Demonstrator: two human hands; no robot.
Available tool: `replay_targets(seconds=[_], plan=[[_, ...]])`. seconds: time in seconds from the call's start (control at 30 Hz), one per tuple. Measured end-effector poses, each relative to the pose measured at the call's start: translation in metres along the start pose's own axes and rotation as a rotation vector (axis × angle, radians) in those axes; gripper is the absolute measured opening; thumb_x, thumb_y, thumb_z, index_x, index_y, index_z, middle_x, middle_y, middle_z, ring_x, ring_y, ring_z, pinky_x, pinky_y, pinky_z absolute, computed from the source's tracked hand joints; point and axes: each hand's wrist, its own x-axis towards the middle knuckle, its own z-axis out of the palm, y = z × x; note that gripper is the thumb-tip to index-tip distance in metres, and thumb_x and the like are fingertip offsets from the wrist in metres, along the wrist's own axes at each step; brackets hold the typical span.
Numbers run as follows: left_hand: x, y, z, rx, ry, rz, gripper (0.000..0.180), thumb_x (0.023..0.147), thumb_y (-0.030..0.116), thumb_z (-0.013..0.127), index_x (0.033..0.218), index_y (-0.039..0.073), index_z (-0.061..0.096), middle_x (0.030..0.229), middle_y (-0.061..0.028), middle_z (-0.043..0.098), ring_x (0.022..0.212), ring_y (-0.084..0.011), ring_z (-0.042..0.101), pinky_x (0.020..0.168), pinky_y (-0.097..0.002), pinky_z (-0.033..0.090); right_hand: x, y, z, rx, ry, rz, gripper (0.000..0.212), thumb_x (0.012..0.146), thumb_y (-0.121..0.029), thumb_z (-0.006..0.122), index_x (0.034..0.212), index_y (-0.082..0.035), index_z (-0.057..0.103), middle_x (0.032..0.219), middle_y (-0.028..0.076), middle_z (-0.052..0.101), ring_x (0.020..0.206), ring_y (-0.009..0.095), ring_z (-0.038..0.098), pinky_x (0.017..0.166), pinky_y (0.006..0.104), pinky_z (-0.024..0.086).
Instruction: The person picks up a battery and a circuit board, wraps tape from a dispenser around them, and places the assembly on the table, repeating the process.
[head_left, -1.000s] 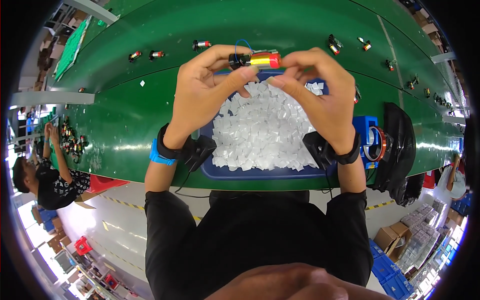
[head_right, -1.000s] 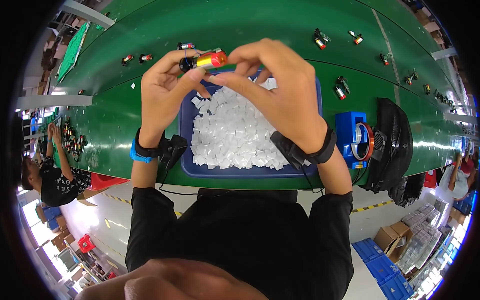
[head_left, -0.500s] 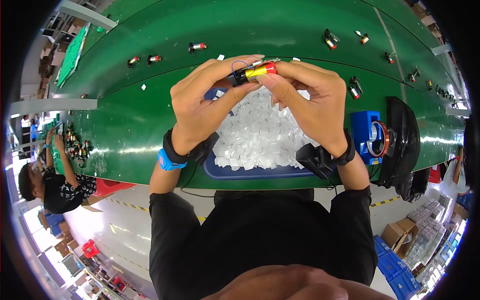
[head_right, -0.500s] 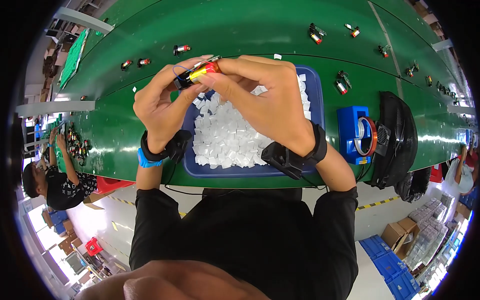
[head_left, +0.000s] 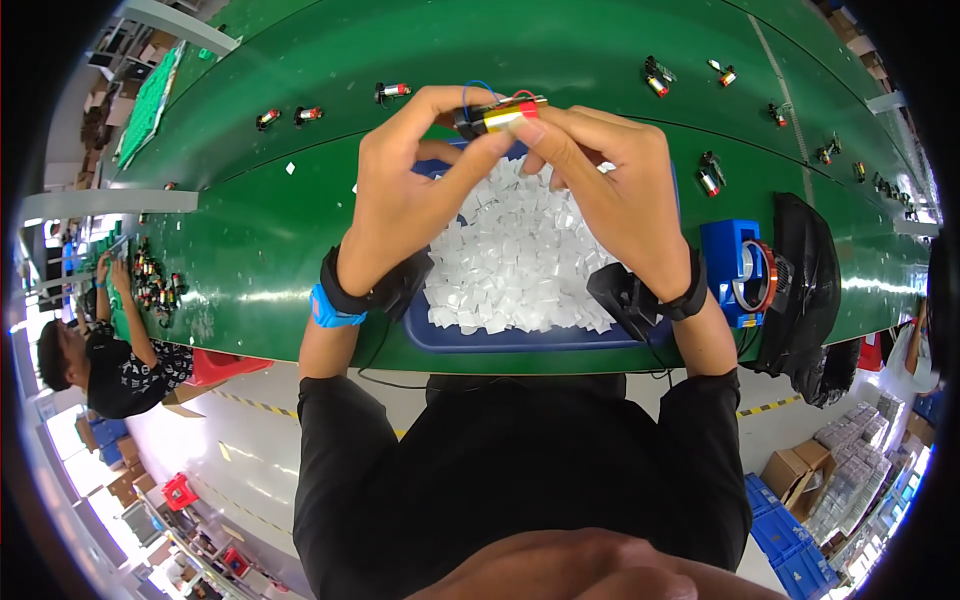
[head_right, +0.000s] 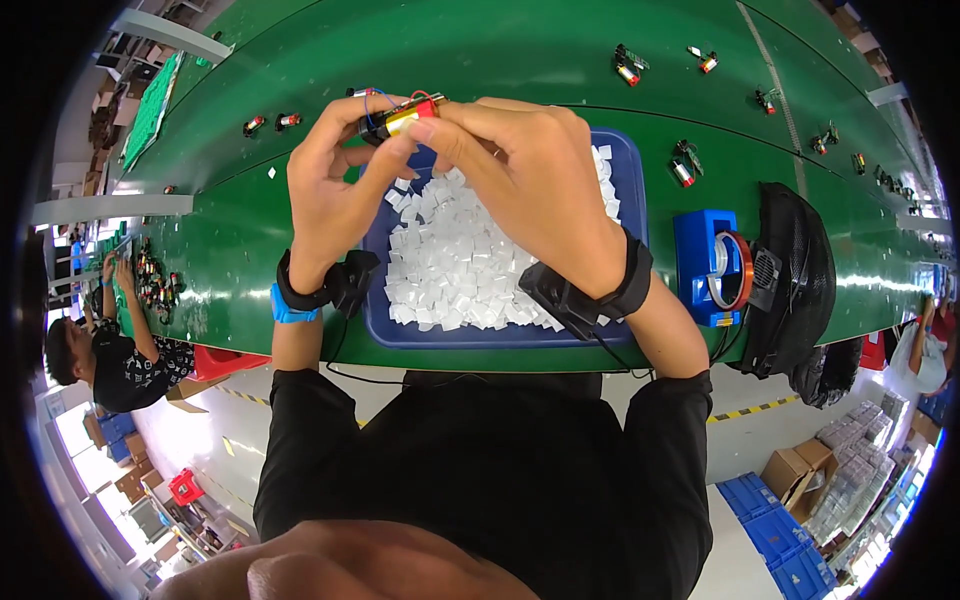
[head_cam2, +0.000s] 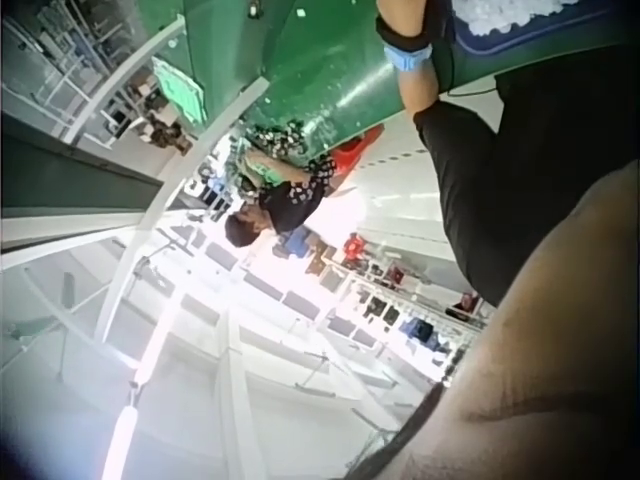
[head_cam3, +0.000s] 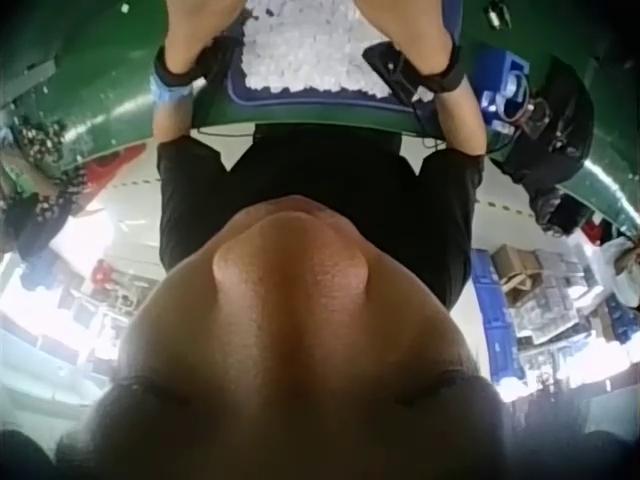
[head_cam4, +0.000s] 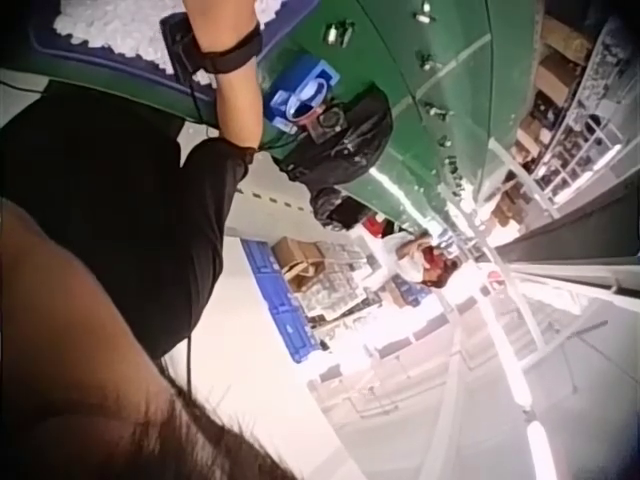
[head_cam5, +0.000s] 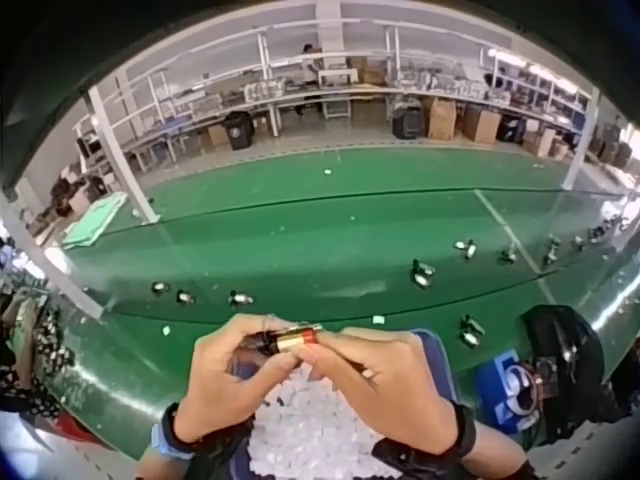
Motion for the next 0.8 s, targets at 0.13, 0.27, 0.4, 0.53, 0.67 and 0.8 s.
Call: replay_targets(seconds=[0.13, 0.27, 0.4, 0.53, 0.67, 0.8], plan=[[0.041, -0.02, -0.022, -0.067, -0.209, -0.271, 0.028, 0.095, 0.021, 0.07, 0.112, -0.001, 0.068, 0.097, -0.0058, 0.067, 0.085, -0.0111, 0.063, 0.06, -0.0254, 0.055, -0.001, -0.002, -0.001, -0.183, -0.014, -0.092, 0.021, 0.091, -0.015, 0.074, 0.107, -0.002, 0.074, 0.081, 0.007, 0.071, 0.06, 0.013, 0.064, 0.053, 0.0254, 0.048], [0.106, -0.102, -0.041, 0.302, -0.578, -0.544, 0.04, 0.098, 0.04, 0.063, 0.111, 0.002, 0.068, 0.099, -0.0015, 0.064, 0.079, -0.0081, 0.057, 0.058, -0.0249, 0.045, -0.011, -0.005, 0.0, -0.252, -0.016, -0.245, 0.021, 0.088, -0.014, 0.074, 0.107, -0.005, 0.073, 0.083, 0.007, 0.071, 0.06, 0.017, 0.065, 0.052, 0.0275, 0.048], [0.15, -0.158, -0.019, 0.528, -0.826, -0.608, 0.051, 0.094, 0.05, 0.067, 0.111, 0.002, 0.069, 0.095, -0.0036, 0.064, 0.078, -0.0093, 0.055, 0.06, -0.0263, 0.043, -0.013, -0.004, -0.006, -0.281, 0.005, -0.297, 0.019, 0.086, -0.013, 0.075, 0.104, -0.007, 0.073, 0.082, 0.006, 0.07, 0.06, 0.019, 0.066, 0.052, 0.0285, 0.047], [0.17, -0.185, 0.036, 1.22, -0.652, 0.109, 0.071, 0.088, 0.067, 0.061, 0.118, 0.003, 0.071, 0.102, -0.0186, 0.071, 0.088, -0.0351, 0.066, 0.09, -0.0468, 0.048, -0.013, -0.01, -0.008, -0.294, 0.015, -0.334, 0.016, 0.086, -0.014, 0.075, 0.1, -0.007, 0.073, 0.08, 0.005, 0.069, 0.059, 0.019, 0.065, 0.051, 0.0291, 0.046], [0.213, -0.181, 0.143, 0.924, -0.619, 0.146, 0.07, 0.089, 0.067, 0.056, 0.112, 0.003, 0.072, 0.1, -0.0218, 0.073, 0.096, -0.0402, 0.067, 0.098, -0.0502, 0.044, -0.01, -0.012, -0.005, -0.27, 0.029, -0.374, 0.015, 0.086, -0.014, 0.075, 0.099, -0.007, 0.073, 0.078, 0.004, 0.069, 0.058, 0.019, 0.064, 0.05, 0.0291, 0.046], [0.217, -0.192, 0.199, 0.739, -0.628, -0.111, 0.063, 0.092, 0.063, 0.059, 0.102, 0.002, 0.071, 0.084, -0.0181, 0.071, 0.076, -0.026, 0.07, 0.058, -0.0388, 0.054, -0.002, -0.012, -0.003, -0.297, 0.096, -0.421, 0.015, 0.086, -0.013, 0.075, 0.099, -0.007, 0.073, 0.077, 0.004, 0.068, 0.058, 0.018, 0.063, 0.05, 0.0286, 0.045]])
